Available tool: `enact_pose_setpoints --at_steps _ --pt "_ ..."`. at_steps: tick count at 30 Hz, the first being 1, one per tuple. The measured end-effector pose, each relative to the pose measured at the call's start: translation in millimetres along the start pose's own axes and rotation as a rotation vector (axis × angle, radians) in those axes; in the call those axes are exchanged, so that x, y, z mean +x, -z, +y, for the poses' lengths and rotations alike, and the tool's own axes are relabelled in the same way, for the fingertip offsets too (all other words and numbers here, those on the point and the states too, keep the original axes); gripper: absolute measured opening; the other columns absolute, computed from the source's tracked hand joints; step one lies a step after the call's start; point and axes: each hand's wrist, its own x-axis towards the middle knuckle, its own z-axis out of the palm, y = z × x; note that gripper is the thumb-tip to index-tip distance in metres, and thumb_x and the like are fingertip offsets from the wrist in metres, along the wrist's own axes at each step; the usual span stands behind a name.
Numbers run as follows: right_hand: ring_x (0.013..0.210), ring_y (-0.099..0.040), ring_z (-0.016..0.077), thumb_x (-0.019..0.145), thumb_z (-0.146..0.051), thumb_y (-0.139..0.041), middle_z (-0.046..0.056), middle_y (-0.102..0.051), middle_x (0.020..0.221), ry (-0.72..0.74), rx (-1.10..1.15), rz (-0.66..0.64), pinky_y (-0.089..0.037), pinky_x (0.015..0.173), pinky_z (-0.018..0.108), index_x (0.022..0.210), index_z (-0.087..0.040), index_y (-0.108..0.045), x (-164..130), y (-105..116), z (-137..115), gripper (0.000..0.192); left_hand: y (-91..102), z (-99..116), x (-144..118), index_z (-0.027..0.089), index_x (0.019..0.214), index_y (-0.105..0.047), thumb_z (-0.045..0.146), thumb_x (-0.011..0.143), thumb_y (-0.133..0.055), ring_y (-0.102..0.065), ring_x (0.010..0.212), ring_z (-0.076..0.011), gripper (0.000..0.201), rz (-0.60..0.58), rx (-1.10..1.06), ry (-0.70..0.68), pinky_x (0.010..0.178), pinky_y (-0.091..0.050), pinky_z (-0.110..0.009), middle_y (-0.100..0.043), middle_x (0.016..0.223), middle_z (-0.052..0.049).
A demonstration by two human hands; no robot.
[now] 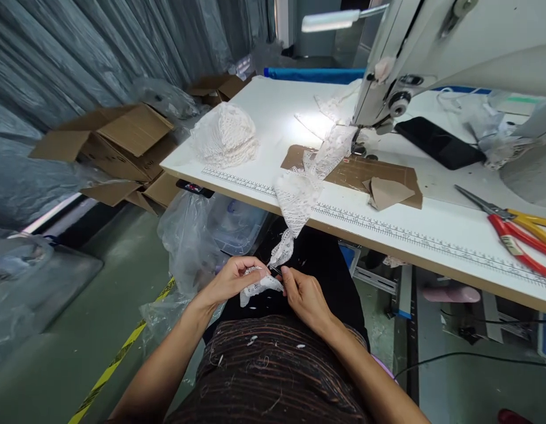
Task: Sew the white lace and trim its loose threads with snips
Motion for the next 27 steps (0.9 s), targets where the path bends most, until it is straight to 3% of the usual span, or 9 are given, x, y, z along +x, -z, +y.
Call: enact_pose_setpoints --at_steps 6,9,17,22,24,27 --pt "0.053 -0.053 0.0148 0.097 -0.051 -0.033 0.000 -0.059 0.061 0.042 -0.026 0.039 -0.038 0.053 0.025 0.078 -0.020 -0.062 8 -9 -3 0.046 -3.8 -2 0 0.013 0.072 -0.072 0.038 0.074 -0.070 -0.050 0.055 -0.0096 0.025 0.030 0.005 -0.005 0.050 -0.037 -0.018 -0.063 0.065 -0.003" --pt "0.051 -0.052 0.0143 0.097 -0.050 -0.034 -0.001 -0.058 0.059 0.022 -0.044 0.090 -0.036 0.052 0.025 0.078 -0.020 -0.061 9 -10 -3 0.045 -4.5 -1 1 0.013 0.073 -0.072 0.037 0.074 -0.069 -0.049 0.054 -0.0090 0.024 0.049 -0.005 0.007 0.048 -0.036 -0.018 -0.061 0.064 -0.002" --pt "0.049 -0.046 0.0141 0.098 -0.047 -0.032 -0.002 -0.050 0.054 0.085 -0.205 0.051 -0.030 0.050 0.026 0.070 -0.023 -0.052 3 -9 -10 0.042 -7.2 0 1 0.014 0.068 -0.069 0.038 0.073 -0.071 -0.047 0.049 -0.0081 0.025 0.050 -0.057 0.048 0.047 -0.034 -0.019 -0.058 0.057 0.001" --pt "0.055 -0.052 0.0154 0.097 -0.044 -0.034 0.000 -0.057 0.064 0.090 -0.215 0.167 -0.036 0.056 0.027 0.079 -0.022 -0.057 2 -5 -1 0.037 0.2 -5 12 0.014 0.074 -0.070 0.039 0.077 -0.066 -0.052 0.055 -0.0104 0.025 0.042 0.069 -0.056 0.052 -0.038 -0.020 -0.062 0.063 -0.001" --pt "0.059 -0.053 0.0149 0.097 -0.043 -0.034 0.001 -0.058 0.070 0.089 -0.111 0.240 -0.039 0.059 0.026 0.086 -0.021 -0.058 5 1 8 0.034 8.1 -4 25 0.015 0.082 -0.071 0.040 0.078 -0.065 -0.055 0.062 -0.0122 0.026 0.104 0.211 -0.147 0.057 -0.041 -0.021 -0.064 0.069 -0.002" --pt "0.058 -0.048 0.0136 0.092 -0.046 -0.044 -0.001 -0.053 0.068 0.084 0.062 0.454 -0.041 0.055 0.025 0.083 -0.021 -0.054 17 11 19 0.028 17.6 4 53 0.018 0.105 -0.069 0.044 0.075 -0.069 -0.060 0.076 -0.0164 0.040 0.233 0.471 -0.288 0.069 -0.046 -0.026 -0.066 0.083 -0.003"
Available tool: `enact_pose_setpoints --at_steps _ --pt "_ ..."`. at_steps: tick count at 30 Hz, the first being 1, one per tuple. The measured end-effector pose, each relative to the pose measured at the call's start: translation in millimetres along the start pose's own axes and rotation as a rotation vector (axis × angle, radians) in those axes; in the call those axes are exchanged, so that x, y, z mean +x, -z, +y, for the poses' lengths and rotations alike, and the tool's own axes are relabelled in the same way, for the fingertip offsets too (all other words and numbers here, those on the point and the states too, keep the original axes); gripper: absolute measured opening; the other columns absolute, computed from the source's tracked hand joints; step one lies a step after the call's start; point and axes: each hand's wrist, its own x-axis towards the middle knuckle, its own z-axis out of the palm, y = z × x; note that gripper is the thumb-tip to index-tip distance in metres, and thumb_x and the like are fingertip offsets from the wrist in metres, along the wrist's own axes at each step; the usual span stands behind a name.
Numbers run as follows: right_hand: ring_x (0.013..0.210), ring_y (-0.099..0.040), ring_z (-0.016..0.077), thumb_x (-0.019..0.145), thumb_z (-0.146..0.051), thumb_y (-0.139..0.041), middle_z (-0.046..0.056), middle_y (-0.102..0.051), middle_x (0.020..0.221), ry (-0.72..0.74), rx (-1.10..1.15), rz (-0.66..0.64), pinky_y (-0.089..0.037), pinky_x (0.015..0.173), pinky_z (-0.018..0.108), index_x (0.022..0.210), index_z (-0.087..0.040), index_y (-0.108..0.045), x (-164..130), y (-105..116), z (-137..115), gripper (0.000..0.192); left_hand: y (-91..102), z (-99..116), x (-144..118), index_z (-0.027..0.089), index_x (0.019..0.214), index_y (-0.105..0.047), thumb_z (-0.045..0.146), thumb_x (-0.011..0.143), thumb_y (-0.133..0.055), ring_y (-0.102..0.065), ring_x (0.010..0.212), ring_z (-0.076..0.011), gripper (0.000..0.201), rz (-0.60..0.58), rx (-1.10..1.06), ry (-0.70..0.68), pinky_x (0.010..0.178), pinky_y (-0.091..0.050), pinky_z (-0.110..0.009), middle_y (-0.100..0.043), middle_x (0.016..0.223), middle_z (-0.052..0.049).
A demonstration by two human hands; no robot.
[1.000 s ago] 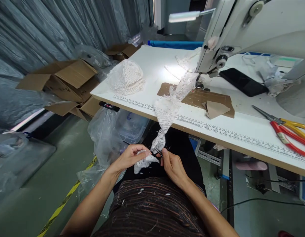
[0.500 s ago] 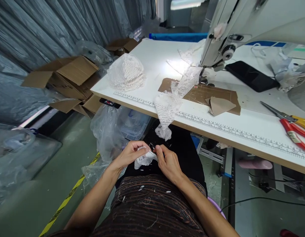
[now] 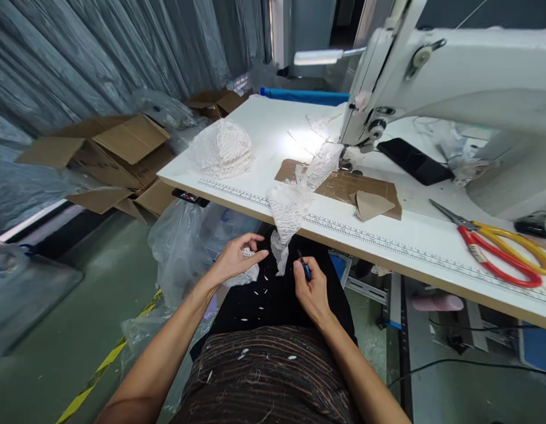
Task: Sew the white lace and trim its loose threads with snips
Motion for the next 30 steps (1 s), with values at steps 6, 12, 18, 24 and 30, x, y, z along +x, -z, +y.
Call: enact_pose_setpoints --at_steps 6,12,18,24,30 --pt "0.054 -0.047 0.0105 0.077 -0.050 -0.064 0.001 -0.056 0.076 -0.002 0.166 0.155 -0.043 0.049 0.023 0.083 -0.020 -0.052 29 -11 2 0.033 -21.4 1 46 0.018 0.094 -0.072 0.043 0.076 -0.070 -0.063 0.089 -0.0197 0.032 -0.217 -0.040 -0.183 0.077 -0.048 -0.027 -0.070 0.093 -0.005" --pt "0.044 -0.042 0.0083 0.080 -0.045 -0.064 -0.003 -0.057 0.061 -0.005 0.232 0.063 -0.038 0.041 0.021 0.077 -0.021 -0.051 11 -7 -6 0.028 -16.6 4 38 0.016 0.084 -0.074 0.039 0.076 -0.070 -0.064 0.088 -0.0183 0.025 -0.269 -0.104 -0.251 0.080 -0.048 -0.026 -0.068 0.089 -0.006" --pt "0.040 -0.047 0.0083 0.085 -0.044 -0.059 0.003 -0.069 0.073 -0.013 0.289 -0.032 -0.040 0.037 0.022 0.085 -0.020 -0.052 2 -18 -19 0.025 -9.7 21 25 0.017 0.104 -0.072 0.045 0.089 -0.053 -0.066 0.089 -0.0174 0.037 -0.276 -0.110 -0.158 0.076 -0.049 -0.022 -0.073 0.098 -0.006" --pt "0.049 -0.056 0.0132 0.088 -0.036 -0.053 0.002 -0.068 0.066 0.113 0.194 0.138 -0.047 0.051 0.027 0.087 -0.021 -0.053 8 -6 -14 0.015 -40.6 23 51 0.014 0.086 -0.074 0.037 0.078 -0.066 -0.066 0.081 -0.0190 0.026 -0.173 -0.038 -0.158 0.066 -0.047 -0.021 -0.073 0.082 -0.003" --pt "0.061 -0.060 0.0174 0.087 -0.038 -0.054 0.005 -0.067 0.073 0.159 0.018 0.281 -0.046 0.057 0.029 0.091 -0.018 -0.066 21 30 1 0.024 -41.6 28 42 0.011 0.082 -0.072 0.025 0.077 -0.063 -0.064 0.072 -0.0153 0.018 -0.259 -0.093 -0.263 0.065 -0.046 -0.021 -0.070 0.077 -0.003"
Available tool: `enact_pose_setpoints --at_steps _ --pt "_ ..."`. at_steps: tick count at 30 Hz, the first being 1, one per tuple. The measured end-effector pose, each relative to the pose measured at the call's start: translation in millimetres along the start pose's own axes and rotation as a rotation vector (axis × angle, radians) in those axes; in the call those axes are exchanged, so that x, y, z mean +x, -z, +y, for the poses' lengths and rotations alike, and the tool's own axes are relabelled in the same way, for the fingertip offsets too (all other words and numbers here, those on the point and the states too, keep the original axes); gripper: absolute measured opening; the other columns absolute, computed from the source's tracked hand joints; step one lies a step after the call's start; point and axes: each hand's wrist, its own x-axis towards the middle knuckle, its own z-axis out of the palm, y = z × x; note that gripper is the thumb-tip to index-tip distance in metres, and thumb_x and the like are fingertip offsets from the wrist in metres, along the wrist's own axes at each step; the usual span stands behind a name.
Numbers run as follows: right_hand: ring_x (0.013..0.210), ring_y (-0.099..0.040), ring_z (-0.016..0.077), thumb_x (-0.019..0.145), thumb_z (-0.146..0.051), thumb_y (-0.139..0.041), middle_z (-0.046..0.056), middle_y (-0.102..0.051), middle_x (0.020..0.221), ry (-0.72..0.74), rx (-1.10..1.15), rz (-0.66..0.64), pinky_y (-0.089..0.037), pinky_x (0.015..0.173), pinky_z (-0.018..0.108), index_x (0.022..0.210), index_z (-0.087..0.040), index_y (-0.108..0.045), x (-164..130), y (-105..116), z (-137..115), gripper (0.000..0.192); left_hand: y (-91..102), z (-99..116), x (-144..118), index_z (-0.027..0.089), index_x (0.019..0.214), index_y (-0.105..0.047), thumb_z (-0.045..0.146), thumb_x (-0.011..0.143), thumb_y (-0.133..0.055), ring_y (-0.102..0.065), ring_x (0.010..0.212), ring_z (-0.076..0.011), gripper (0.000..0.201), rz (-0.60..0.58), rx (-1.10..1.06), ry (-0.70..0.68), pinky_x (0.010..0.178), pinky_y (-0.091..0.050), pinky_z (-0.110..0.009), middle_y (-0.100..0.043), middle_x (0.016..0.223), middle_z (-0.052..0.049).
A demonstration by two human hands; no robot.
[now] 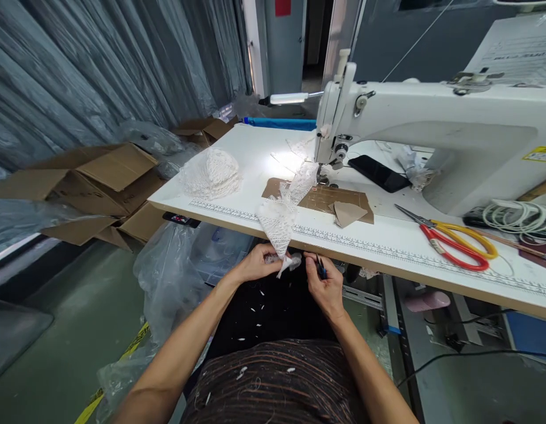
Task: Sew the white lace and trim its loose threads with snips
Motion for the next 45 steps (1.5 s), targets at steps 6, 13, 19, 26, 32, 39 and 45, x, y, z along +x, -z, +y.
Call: enact_pose_setpoints --at_steps 6,13,19,26,32,39,45 --pt "0.048 -0.042 0.0090 0.077 -0.037 -0.070 -0.001 -0.057 0.070 -0.073 0.039 -0.235 -0.036 0.044 0.023 0.083 -0.018 -0.061 -18 -7 -27 0.022 8.0 31 -26 0.016 0.068 -0.057 0.020 0.074 -0.062 -0.060 0.075 -0.0136 0.008 0.144 0.120 -0.094 0.069 -0.045 -0.022 -0.068 0.080 -0.003" --pt "0.052 -0.046 0.0098 0.086 -0.037 -0.058 0.004 -0.065 0.083 -0.190 0.124 -0.176 -0.041 0.047 0.023 0.099 -0.017 -0.062 -20 -15 -42 0.024 5.7 30 -27 0.016 0.090 -0.057 0.018 0.075 -0.059 -0.057 0.062 -0.0096 0.016 0.176 -0.084 0.084 0.060 -0.044 -0.019 -0.067 0.074 0.000" --pt "0.046 -0.044 0.0079 0.076 -0.037 -0.069 0.004 -0.065 0.086 -0.125 0.056 -0.169 -0.040 0.042 0.022 0.102 -0.019 -0.060 -27 -17 -49 0.033 3.4 36 -31 0.015 0.085 -0.070 0.022 0.079 -0.057 -0.065 0.076 -0.0142 0.016 0.130 -0.047 0.122 0.071 -0.048 -0.021 -0.072 0.082 -0.003" --pt "0.050 -0.047 0.0110 0.081 -0.035 -0.063 0.000 -0.059 0.069 -0.123 -0.009 -0.127 -0.042 0.048 0.023 0.088 -0.019 -0.061 -29 -13 -50 0.017 14.0 41 -29 0.015 0.080 -0.072 0.030 0.079 -0.061 -0.061 0.072 -0.0144 0.019 0.084 -0.031 0.143 0.067 -0.046 -0.021 -0.070 0.076 -0.002" --pt "0.046 -0.044 0.0110 0.084 -0.040 -0.060 -0.003 -0.052 0.055 -0.263 0.112 -0.164 -0.038 0.043 0.022 0.083 -0.018 -0.064 -25 -7 -49 0.023 14.5 35 -26 0.012 0.098 -0.069 0.037 0.074 -0.071 -0.057 0.071 -0.0131 0.035 -0.022 -0.274 0.123 0.065 -0.044 -0.021 -0.067 0.081 -0.003" --pt "0.044 -0.053 0.0132 0.080 -0.053 -0.064 0.003 -0.067 0.066 -0.211 0.040 -0.084 -0.045 0.042 0.024 0.085 -0.017 -0.069 13 -2 -51 0.037 8.3 39 -28 0.013 0.074 -0.070 0.039 0.082 -0.063 -0.052 0.061 -0.0115 0.029 0.153 -0.201 0.128 0.057 -0.040 -0.021 -0.065 0.067 -0.002" --pt "0.037 -0.043 0.0096 0.082 -0.053 -0.063 -0.005 -0.050 0.054 -0.221 0.141 -0.174 -0.036 0.036 0.022 0.081 -0.018 -0.060 25 -17 -72 0.035 17.4 63 -73 0.017 0.075 -0.078 0.035 0.082 -0.064 -0.058 0.058 -0.0132 0.024 -0.115 -0.141 -0.078 0.059 -0.042 -0.023 -0.069 0.064 -0.005"
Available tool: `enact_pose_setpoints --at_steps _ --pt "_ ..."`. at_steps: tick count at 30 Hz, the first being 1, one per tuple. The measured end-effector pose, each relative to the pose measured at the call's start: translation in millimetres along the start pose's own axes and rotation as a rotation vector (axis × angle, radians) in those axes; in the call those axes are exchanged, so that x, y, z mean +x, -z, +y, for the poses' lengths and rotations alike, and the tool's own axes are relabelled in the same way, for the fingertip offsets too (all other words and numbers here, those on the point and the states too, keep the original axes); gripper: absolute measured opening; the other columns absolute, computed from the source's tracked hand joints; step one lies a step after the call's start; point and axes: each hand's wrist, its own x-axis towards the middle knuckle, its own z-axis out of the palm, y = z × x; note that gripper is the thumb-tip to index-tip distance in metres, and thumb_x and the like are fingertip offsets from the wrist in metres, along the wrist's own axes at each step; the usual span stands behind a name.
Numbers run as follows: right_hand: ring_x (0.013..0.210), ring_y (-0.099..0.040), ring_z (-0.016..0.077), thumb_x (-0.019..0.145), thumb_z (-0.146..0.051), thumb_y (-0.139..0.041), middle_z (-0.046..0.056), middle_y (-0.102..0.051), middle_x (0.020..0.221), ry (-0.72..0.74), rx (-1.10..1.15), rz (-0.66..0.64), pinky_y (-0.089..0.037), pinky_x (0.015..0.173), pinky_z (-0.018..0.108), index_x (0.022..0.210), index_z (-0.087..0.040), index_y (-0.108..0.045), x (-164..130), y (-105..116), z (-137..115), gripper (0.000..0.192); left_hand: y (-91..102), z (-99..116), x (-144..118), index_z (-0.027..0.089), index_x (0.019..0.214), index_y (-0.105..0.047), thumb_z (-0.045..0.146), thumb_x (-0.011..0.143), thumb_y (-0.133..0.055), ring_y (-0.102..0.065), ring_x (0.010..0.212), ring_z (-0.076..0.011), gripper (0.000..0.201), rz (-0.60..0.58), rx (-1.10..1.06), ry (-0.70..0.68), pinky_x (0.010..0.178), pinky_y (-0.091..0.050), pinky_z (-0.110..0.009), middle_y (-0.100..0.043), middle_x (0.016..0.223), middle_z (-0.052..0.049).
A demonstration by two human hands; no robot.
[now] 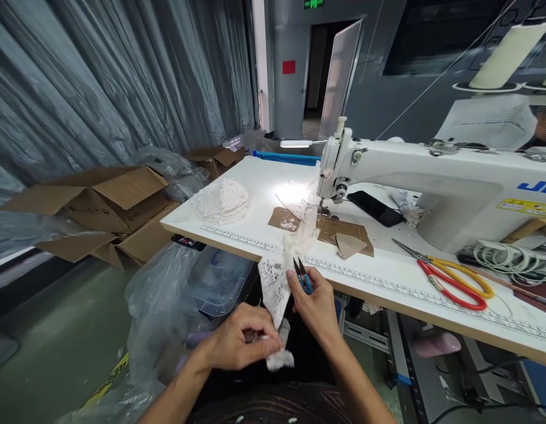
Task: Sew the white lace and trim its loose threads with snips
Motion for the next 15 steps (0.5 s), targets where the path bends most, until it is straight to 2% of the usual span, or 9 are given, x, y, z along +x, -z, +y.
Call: enact_pose_setpoints --at_steps 2,4,6,8,10,12,15 --pt "0.041 -0.040 0.0095 0.084 -0.049 -0.060 -0.005 -0.045 0.052 0.077 -0.028 0.009 -0.035 0.038 0.021 0.074 -0.019 -0.057 -4 -12 -2 0.032 -5.2 -2 -13 0.018 0.080 -0.079 0.036 0.082 -0.065 -0.061 0.060 -0.0142 0.023 0.013 -0.034 0.026 0.059 -0.044 -0.023 -0.071 0.065 -0.006" --pt "0.045 -0.042 0.0104 0.085 -0.045 -0.058 -0.003 -0.048 0.054 0.175 -0.133 0.018 -0.037 0.043 0.022 0.075 -0.019 -0.058 -5 -23 -5 0.028 -11.5 -11 -22 0.018 0.085 -0.079 0.037 0.082 -0.065 -0.063 0.062 -0.0155 0.024 0.104 -0.065 0.124 0.060 -0.045 -0.023 -0.073 0.068 -0.006" --pt "0.049 -0.045 0.0116 0.084 -0.042 -0.059 -0.001 -0.055 0.060 0.261 -0.303 -0.002 -0.038 0.048 0.023 0.089 -0.018 -0.062 -2 -30 -12 0.025 -16.6 -24 -27 0.016 0.089 -0.078 0.037 0.082 -0.065 -0.064 0.066 -0.0165 0.026 0.209 -0.100 0.236 0.061 -0.045 -0.023 -0.074 0.074 -0.006" --pt "0.052 -0.048 0.0128 0.082 -0.043 -0.062 0.001 -0.061 0.068 0.312 -0.452 -0.033 -0.039 0.052 0.025 0.106 -0.017 -0.062 3 -32 -18 0.035 -18.7 -35 -31 0.015 0.092 -0.077 0.037 0.081 -0.066 -0.064 0.071 -0.0170 0.027 0.281 -0.134 0.324 0.063 -0.046 -0.023 -0.075 0.081 -0.006" --pt "0.054 -0.050 0.0136 0.084 -0.046 -0.060 0.001 -0.062 0.069 0.309 -0.460 -0.080 -0.040 0.055 0.025 0.107 -0.017 -0.062 4 -27 -19 0.037 -16.9 -42 -35 0.014 0.093 -0.076 0.036 0.080 -0.066 -0.064 0.074 -0.0168 0.027 0.312 -0.159 0.376 0.065 -0.047 -0.023 -0.075 0.084 -0.006" --pt "0.055 -0.051 0.0138 0.091 -0.050 -0.049 0.002 -0.061 0.067 0.253 -0.350 -0.199 -0.040 0.054 0.025 0.094 -0.018 -0.065 0 -19 -13 0.036 -11.4 -46 -39 0.014 0.092 -0.075 0.036 0.081 -0.065 -0.063 0.073 -0.0161 0.027 0.317 -0.169 0.407 0.066 -0.047 -0.023 -0.074 0.084 -0.006" --pt "0.051 -0.047 0.0125 0.098 -0.055 -0.028 0.004 -0.061 0.067 0.085 -0.186 -0.373 -0.037 0.048 0.024 0.072 -0.018 -0.063 -19 -10 11 0.057 -0.4 -47 -43 0.014 0.094 -0.075 0.039 0.081 -0.065 -0.063 0.073 -0.0162 0.030 0.299 -0.167 0.434 0.065 -0.047 -0.023 -0.074 0.083 -0.006"
